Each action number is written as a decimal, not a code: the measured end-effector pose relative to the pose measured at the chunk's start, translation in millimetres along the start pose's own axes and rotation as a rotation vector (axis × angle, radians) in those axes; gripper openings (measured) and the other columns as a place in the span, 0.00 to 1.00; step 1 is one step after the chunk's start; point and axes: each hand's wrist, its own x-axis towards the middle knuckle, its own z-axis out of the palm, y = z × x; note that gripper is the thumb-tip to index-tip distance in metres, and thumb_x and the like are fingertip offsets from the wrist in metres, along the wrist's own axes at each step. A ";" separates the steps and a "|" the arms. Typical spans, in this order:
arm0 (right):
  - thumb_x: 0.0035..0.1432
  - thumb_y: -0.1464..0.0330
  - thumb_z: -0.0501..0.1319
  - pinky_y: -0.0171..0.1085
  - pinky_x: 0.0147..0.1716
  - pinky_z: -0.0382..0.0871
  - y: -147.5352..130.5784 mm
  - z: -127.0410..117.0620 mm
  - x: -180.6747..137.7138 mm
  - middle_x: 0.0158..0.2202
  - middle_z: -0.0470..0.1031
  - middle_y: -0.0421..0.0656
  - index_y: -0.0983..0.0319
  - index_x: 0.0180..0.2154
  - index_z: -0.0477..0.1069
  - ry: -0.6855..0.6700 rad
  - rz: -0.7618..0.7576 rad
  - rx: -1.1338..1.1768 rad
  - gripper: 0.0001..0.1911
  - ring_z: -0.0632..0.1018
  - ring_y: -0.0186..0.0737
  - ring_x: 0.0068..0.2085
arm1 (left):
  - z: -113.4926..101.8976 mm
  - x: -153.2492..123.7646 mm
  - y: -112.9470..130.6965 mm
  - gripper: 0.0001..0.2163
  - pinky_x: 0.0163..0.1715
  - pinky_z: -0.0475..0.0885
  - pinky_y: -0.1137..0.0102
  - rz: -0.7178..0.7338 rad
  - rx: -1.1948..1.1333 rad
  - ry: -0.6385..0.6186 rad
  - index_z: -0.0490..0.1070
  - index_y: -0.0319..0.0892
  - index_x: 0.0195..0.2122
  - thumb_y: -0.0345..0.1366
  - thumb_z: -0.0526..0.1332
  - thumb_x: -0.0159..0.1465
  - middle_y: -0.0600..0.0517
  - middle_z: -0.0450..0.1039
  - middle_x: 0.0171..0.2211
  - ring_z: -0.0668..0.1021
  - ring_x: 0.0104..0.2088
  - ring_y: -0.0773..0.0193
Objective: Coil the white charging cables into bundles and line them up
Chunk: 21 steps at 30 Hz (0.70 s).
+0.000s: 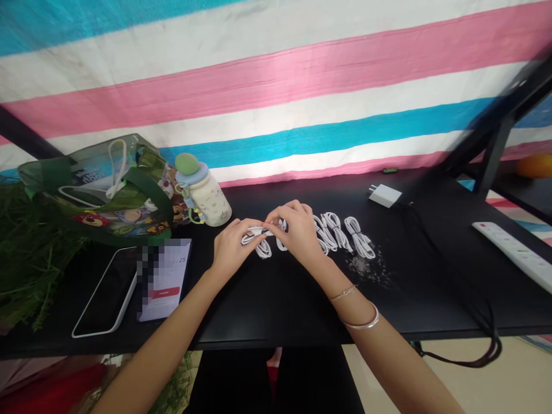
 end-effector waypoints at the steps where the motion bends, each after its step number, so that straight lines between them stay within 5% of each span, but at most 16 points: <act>1: 0.59 0.65 0.61 0.43 0.38 0.60 0.3 0.5 -0.2 0.23 0.75 0.39 0.57 0.26 0.73 0.010 -0.045 -0.015 0.09 0.72 0.42 0.32 | -0.4 0.1 0.4 0.07 0.28 0.65 0.76 -0.011 -0.003 -0.006 0.75 0.49 0.40 0.41 0.62 0.62 0.59 0.78 0.30 0.75 0.33 0.66; 10: 0.62 0.69 0.58 0.42 0.37 0.60 2.0 -2.4 0.9 0.27 0.78 0.40 0.57 0.30 0.73 -0.005 -0.244 -0.121 0.08 0.73 0.43 0.36 | -6.6 1.9 4.4 0.06 0.32 0.67 0.75 -0.115 -0.036 -0.036 0.75 0.50 0.40 0.39 0.62 0.62 0.58 0.77 0.31 0.76 0.33 0.66; 21: 0.62 0.69 0.55 0.43 0.37 0.65 6.7 -7.4 3.2 0.34 0.78 0.45 0.58 0.32 0.72 -0.221 -0.237 -0.059 0.08 0.75 0.44 0.35 | 0.5 2.0 -2.4 0.04 0.37 0.70 0.72 -0.048 -0.184 -0.076 0.73 0.46 0.37 0.33 0.61 0.62 0.56 0.77 0.32 0.75 0.34 0.63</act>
